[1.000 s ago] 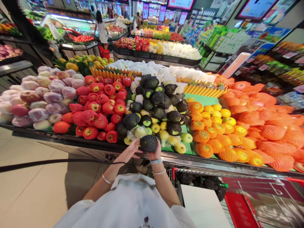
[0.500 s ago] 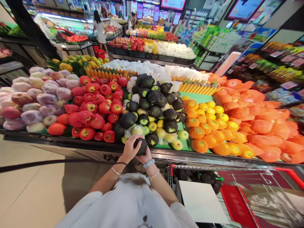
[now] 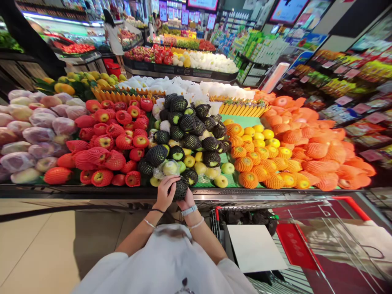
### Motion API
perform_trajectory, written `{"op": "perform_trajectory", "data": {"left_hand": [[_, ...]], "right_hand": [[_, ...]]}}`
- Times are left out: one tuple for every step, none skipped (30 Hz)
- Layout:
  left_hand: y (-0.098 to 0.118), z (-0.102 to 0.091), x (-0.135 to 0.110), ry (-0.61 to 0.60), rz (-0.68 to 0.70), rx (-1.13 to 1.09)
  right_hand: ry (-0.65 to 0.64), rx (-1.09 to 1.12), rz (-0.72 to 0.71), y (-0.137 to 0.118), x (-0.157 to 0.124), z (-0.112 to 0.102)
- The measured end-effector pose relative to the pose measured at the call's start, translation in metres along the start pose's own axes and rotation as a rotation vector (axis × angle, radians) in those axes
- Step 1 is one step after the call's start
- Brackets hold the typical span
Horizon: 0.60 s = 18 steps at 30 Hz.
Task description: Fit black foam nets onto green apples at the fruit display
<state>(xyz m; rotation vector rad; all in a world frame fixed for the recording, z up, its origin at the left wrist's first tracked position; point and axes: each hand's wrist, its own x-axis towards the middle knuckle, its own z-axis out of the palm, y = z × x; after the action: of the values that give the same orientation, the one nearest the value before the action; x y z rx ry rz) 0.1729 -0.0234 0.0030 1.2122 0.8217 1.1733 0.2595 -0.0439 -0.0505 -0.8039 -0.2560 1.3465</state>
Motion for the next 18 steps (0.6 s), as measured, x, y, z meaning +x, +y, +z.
{"op": "perform_trajectory", "data": {"left_hand": [[-0.004,0.002,-0.001,0.041,0.018,-0.026],[-0.009,0.005,0.0,0.099,0.037,-0.061],[-0.013,0.007,0.002,0.174,0.046,-0.115],[-0.017,0.008,0.005,0.253,0.03,-0.196],[-0.02,0.009,0.009,0.328,-0.018,-0.304],[-0.022,0.009,0.013,0.391,-0.095,-0.427],[-0.024,0.007,0.018,0.434,-0.188,-0.55],[-0.024,0.005,0.022,0.457,-0.279,-0.657],[-0.023,0.001,0.026,0.464,-0.352,-0.736],[-0.022,-0.003,0.028,0.455,-0.399,-0.783],[-0.021,-0.006,0.029,0.432,-0.426,-0.804],[-0.02,-0.009,0.029,0.39,-0.446,-0.811],[-0.02,-0.011,0.028,0.338,-0.469,-0.812],[-0.02,-0.013,0.026,0.282,-0.499,-0.81],[-0.021,-0.013,0.023,0.232,-0.531,-0.805],[-0.024,-0.013,0.019,0.192,-0.559,-0.794],[-0.026,-0.013,0.016,0.164,-0.573,-0.775],[-0.029,-0.012,0.012,0.145,-0.574,-0.753]], "right_hand": [[0.043,0.014,-0.028,-0.004,-0.002,0.004],[0.084,0.024,-0.057,-0.008,-0.006,0.009],[0.116,0.029,-0.084,-0.014,-0.01,0.014],[0.131,0.028,-0.108,-0.02,-0.016,0.02],[0.123,0.019,-0.127,-0.026,-0.022,0.025],[0.09,0.004,-0.139,-0.032,-0.028,0.031],[0.046,-0.016,-0.151,-0.039,-0.034,0.036],[0.002,-0.045,-0.17,-0.044,-0.04,0.039],[-0.037,-0.09,-0.204,-0.05,-0.044,0.042],[-0.066,-0.157,-0.257,-0.054,-0.047,0.044],[-0.083,-0.247,-0.329,-0.059,-0.05,0.045],[-0.097,-0.357,-0.417,-0.063,-0.051,0.046],[-0.112,-0.482,-0.508,-0.067,-0.051,0.047],[-0.138,-0.611,-0.584,-0.07,-0.05,0.047],[-0.177,-0.733,-0.632,-0.072,-0.048,0.048],[-0.229,-0.838,-0.651,-0.073,-0.045,0.049],[-0.284,-0.927,-0.648,-0.074,-0.042,0.05],[-0.331,-1.001,-0.633,-0.072,-0.039,0.05]]}}
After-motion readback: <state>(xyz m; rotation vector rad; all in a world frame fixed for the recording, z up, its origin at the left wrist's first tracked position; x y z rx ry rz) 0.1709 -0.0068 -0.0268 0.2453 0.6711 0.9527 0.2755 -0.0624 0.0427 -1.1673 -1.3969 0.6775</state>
